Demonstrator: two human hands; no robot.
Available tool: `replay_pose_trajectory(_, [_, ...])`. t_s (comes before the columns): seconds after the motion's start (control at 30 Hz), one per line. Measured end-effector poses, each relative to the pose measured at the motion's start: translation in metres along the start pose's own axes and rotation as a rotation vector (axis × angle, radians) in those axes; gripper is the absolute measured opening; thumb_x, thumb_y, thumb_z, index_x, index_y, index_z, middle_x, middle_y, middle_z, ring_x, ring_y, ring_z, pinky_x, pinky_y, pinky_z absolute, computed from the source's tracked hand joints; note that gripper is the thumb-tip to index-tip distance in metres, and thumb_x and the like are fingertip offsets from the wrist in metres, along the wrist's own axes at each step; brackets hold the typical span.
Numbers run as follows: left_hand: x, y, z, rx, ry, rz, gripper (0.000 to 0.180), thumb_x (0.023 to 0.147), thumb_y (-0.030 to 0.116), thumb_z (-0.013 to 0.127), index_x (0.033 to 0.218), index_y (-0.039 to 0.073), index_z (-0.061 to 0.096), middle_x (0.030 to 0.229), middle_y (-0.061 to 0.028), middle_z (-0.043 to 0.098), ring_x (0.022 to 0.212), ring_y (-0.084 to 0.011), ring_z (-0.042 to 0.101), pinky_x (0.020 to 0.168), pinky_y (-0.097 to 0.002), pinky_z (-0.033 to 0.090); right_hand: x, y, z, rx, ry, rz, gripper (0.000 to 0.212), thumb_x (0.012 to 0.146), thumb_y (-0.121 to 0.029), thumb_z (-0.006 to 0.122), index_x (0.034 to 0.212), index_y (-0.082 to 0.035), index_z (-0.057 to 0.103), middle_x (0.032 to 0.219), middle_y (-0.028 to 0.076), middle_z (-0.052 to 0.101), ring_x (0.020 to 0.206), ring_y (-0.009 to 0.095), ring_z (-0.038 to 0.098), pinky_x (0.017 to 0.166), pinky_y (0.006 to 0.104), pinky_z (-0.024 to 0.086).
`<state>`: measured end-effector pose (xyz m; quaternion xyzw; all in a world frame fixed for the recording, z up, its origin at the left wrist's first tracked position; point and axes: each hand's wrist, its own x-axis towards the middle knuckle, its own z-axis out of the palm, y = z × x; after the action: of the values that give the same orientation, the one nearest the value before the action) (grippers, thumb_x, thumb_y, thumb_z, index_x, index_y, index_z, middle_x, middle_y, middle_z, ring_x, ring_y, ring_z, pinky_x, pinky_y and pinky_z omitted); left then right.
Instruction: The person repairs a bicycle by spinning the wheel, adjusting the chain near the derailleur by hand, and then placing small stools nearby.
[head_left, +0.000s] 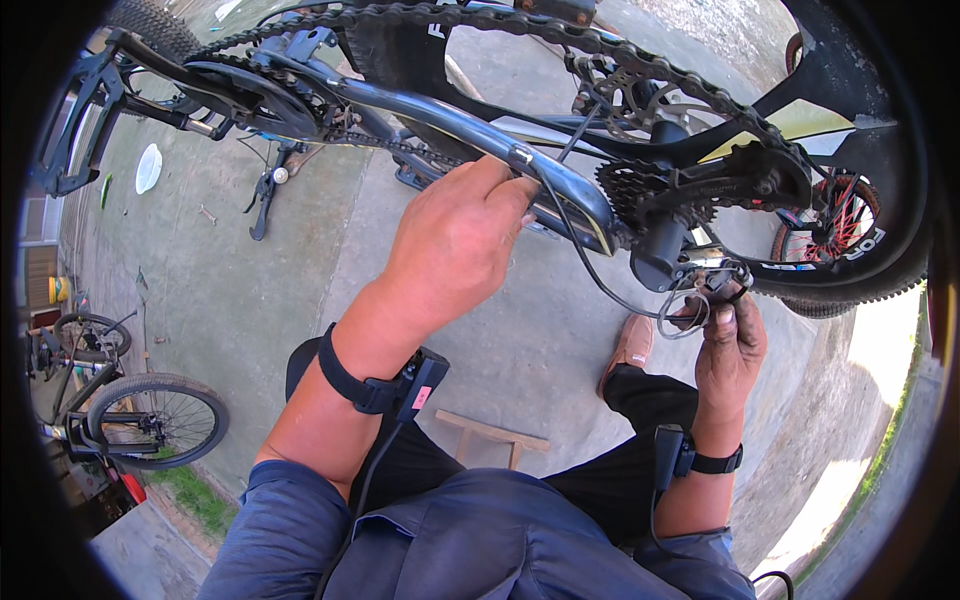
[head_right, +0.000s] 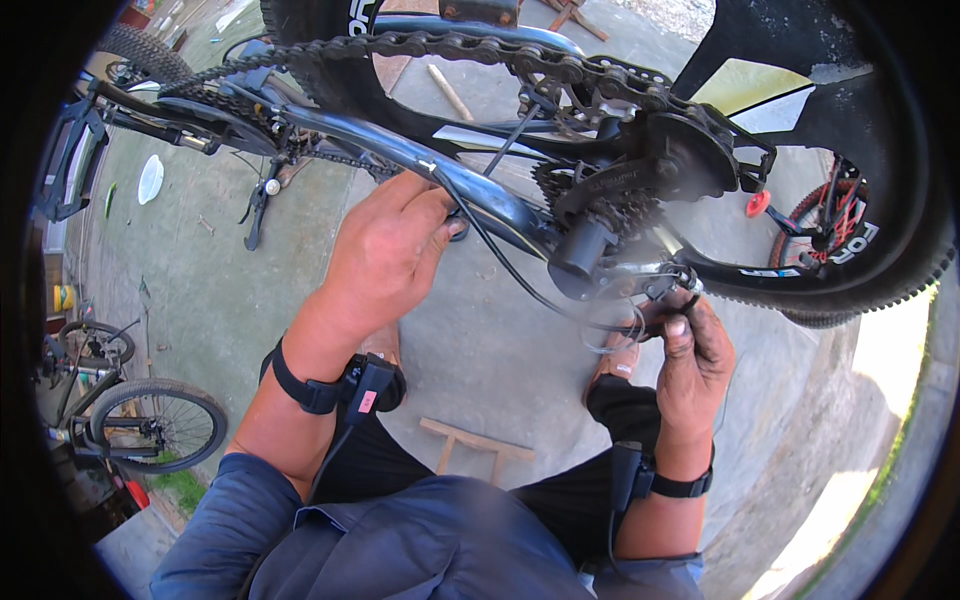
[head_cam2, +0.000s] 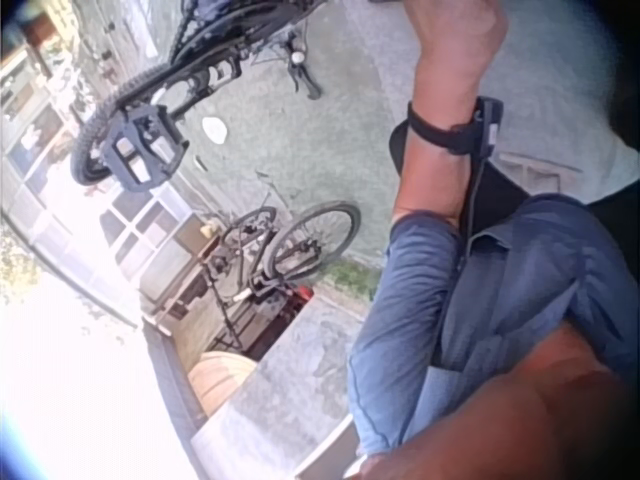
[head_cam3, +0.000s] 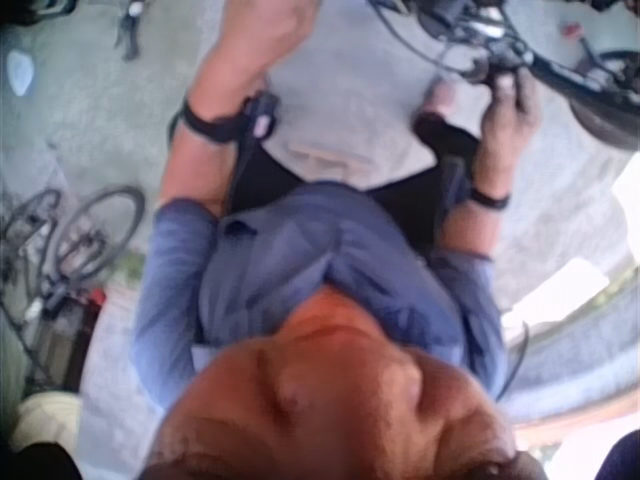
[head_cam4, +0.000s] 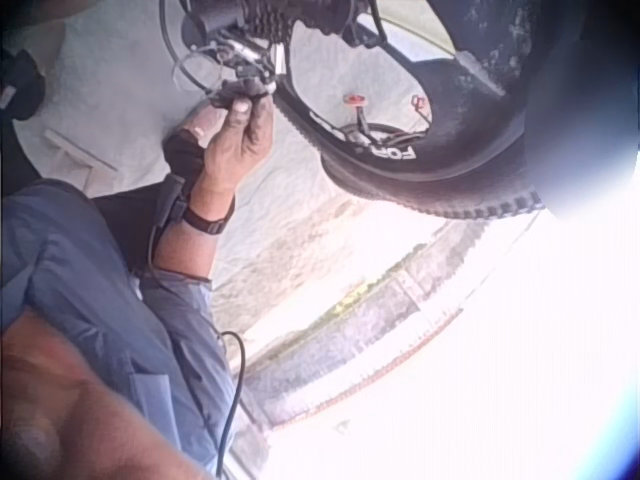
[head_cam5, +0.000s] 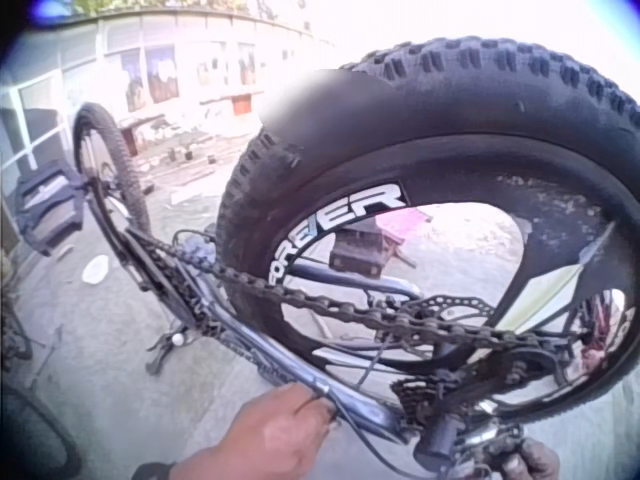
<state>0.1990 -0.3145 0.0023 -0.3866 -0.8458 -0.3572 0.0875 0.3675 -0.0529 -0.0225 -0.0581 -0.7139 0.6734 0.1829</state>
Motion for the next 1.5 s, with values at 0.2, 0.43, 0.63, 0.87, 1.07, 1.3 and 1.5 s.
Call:
replay_pose_trajectory(0.2, [-0.002,0.003,0.004,-0.075,0.042,-0.06,0.019,0.073,-0.002,0.065,0.091,-0.002,0.059,0.085,-0.0139,0.055,0.078,-0.034,0.058,0.065,-0.0402,0.047,-0.002,0.001,-0.001,0.006,-0.004,0.004,0.03,0.096,-0.017,0.052,0.122,-0.002,0.055,0.105,0.015,0.064,0.089,0.022,0.065,0.074,0.0372,0.055])
replay_pose_trajectory(0.43, [-0.007,0.0,0.013,-0.089,0.039,-0.073,0.021,0.073,-0.002,0.065,0.093,-0.002,0.059,0.084,-0.0135,0.055,0.078,-0.0333,0.058,0.065,-0.0395,0.047,0.0,-0.004,0.0,0.051,-0.038,0.002,0.031,0.096,-0.015,0.053,0.123,-0.002,0.054,0.108,0.014,0.063,0.092,0.022,0.063,0.079,0.0377,0.053])
replay_pose_trajectory(0.63, [-0.009,-0.002,0.017,-0.108,0.09,-0.047,0.023,0.072,-0.002,0.066,0.094,-0.002,0.059,0.084,-0.013,0.055,0.077,-0.0329,0.058,0.065,-0.0391,0.047,0.001,-0.007,0.001,0.038,-0.025,0.01,0.031,0.096,-0.014,0.053,0.123,-0.001,0.055,0.108,0.012,0.063,0.092,0.02,0.062,0.081,0.0361,0.052])
replay_pose_trajectory(0.87, [-0.009,-0.003,0.017,-0.104,0.082,-0.053,0.022,0.074,-0.002,0.066,0.094,-0.002,0.059,0.084,-0.0131,0.055,0.077,-0.0328,0.058,0.065,-0.0388,0.048,0.001,-0.006,0.001,0.036,-0.025,0.014,0.031,0.095,-0.015,0.054,0.123,-0.001,0.055,0.108,0.011,0.063,0.088,0.02,0.063,0.08,0.0352,0.052])
replay_pose_trajectory(1.07, [-0.01,-0.002,0.02,-0.118,0.071,-0.09,0.02,0.075,-0.001,0.065,0.094,-0.002,0.059,0.084,-0.013,0.055,0.076,-0.0327,0.058,0.064,-0.0389,0.048,0.0,-0.006,0.001,0.026,-0.006,0.025,0.031,0.095,-0.016,0.054,0.122,-0.001,0.055,0.107,0.013,0.064,0.087,0.02,0.063,0.079,0.034,0.052])
replay_pose_trajectory(1.3, [-0.007,0.0,0.019,-0.161,0.058,-0.113,0.016,0.08,0.001,0.063,0.095,-0.002,0.058,0.082,-0.0137,0.055,0.071,-0.0316,0.058,0.063,-0.0374,0.047,0.003,-0.013,0.013,-0.008,0.099,0.037,0.03,0.094,-0.02,0.058,0.112,0.004,0.059,0.087,0.011,0.064,0.077,0.017,0.062,0.067,0.0279,0.051])
replay_pose_trajectory(1.5, [-0.008,0.02,0.028,-0.772,0.03,-0.563,0.006,0.089,0.004,0.055,0.093,0.0,0.057,0.08,-0.0045,0.057,0.071,-0.0122,0.057,0.062,-0.0278,0.046,0.003,-0.013,0.013,0.014,0.089,0.035,0.031,0.093,-0.021,0.058,0.112,0.004,0.06,0.085,0.011,0.064,0.075,0.016,0.061,0.066,0.0284,0.05])
